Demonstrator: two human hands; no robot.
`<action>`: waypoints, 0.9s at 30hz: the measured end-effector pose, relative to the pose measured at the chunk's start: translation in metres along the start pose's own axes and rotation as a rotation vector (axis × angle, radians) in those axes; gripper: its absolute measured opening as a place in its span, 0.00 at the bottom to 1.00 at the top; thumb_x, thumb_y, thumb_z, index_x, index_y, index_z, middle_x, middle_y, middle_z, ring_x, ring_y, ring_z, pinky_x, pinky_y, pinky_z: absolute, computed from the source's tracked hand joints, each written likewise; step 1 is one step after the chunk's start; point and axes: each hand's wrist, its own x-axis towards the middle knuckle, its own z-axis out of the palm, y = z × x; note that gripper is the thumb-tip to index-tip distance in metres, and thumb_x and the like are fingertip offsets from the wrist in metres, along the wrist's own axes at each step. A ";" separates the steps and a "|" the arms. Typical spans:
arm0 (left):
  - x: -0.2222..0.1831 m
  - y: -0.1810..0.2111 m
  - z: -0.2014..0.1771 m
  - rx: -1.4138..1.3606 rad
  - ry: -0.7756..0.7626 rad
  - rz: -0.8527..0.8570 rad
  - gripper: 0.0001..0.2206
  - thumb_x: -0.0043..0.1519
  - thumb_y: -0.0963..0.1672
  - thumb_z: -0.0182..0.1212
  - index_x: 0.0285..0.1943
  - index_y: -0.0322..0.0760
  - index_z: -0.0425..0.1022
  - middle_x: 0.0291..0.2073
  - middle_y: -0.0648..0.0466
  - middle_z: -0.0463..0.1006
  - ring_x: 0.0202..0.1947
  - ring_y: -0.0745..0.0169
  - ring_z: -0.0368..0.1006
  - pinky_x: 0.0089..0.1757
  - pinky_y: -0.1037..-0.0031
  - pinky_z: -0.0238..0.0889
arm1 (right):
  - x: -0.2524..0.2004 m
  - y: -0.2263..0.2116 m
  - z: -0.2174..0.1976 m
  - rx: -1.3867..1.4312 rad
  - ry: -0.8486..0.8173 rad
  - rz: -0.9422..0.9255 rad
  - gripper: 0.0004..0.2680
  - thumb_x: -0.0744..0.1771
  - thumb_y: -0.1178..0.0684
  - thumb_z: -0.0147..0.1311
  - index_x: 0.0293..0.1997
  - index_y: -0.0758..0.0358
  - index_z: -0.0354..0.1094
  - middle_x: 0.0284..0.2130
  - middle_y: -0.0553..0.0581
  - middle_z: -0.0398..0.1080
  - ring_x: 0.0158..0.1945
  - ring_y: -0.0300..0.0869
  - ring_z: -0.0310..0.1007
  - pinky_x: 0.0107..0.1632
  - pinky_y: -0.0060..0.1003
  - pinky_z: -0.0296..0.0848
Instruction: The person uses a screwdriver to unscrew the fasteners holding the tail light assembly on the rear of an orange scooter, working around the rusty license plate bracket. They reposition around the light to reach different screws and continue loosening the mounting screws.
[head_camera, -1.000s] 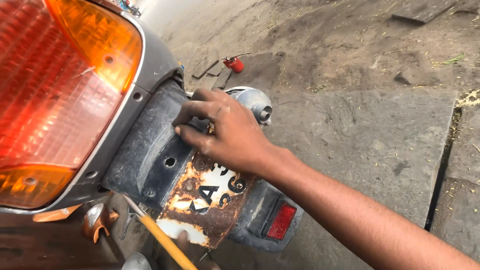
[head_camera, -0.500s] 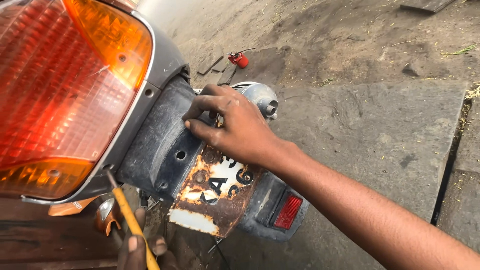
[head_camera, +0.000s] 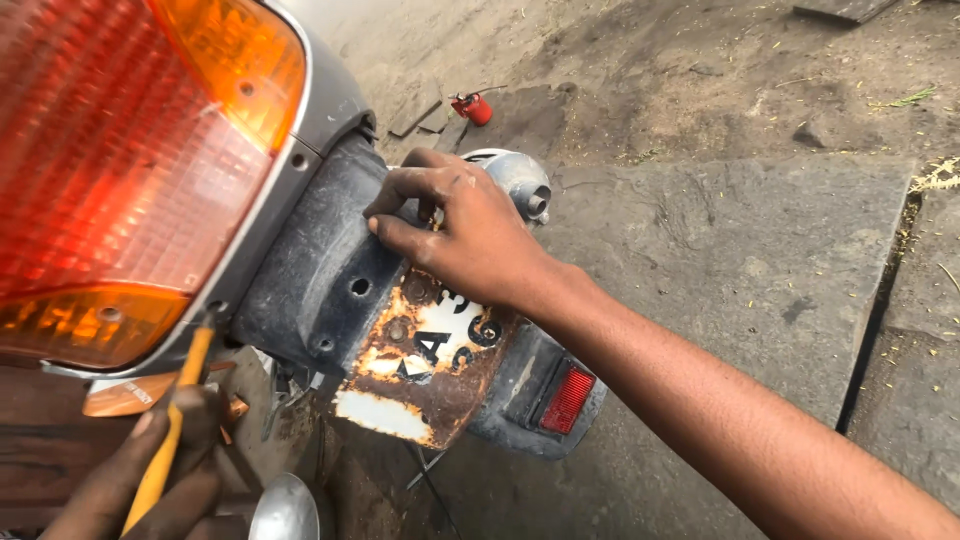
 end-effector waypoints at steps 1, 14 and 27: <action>0.016 0.000 0.022 -0.027 -0.069 -0.055 0.19 0.82 0.53 0.45 0.78 0.49 0.62 0.32 0.54 0.75 0.24 0.63 0.67 0.29 0.69 0.66 | 0.001 -0.002 -0.003 0.021 0.007 0.003 0.09 0.64 0.47 0.58 0.42 0.57 0.78 0.40 0.54 0.72 0.48 0.45 0.75 0.50 0.44 0.73; -0.054 0.108 -0.180 1.493 0.582 0.169 0.26 0.68 0.45 0.53 0.77 0.34 0.66 0.62 0.46 0.68 0.60 0.63 0.64 0.58 0.66 0.60 | -0.001 -0.001 -0.002 0.063 -0.021 -0.027 0.09 0.65 0.47 0.58 0.41 0.58 0.79 0.41 0.54 0.74 0.49 0.46 0.75 0.51 0.43 0.74; 0.028 -0.032 -0.061 1.300 0.663 0.462 0.26 0.72 0.43 0.44 0.82 0.33 0.57 0.47 0.34 0.78 0.34 0.58 0.78 0.40 0.69 0.71 | 0.002 -0.005 -0.005 0.072 -0.028 0.012 0.08 0.64 0.48 0.60 0.41 0.58 0.79 0.41 0.56 0.74 0.47 0.46 0.76 0.51 0.43 0.73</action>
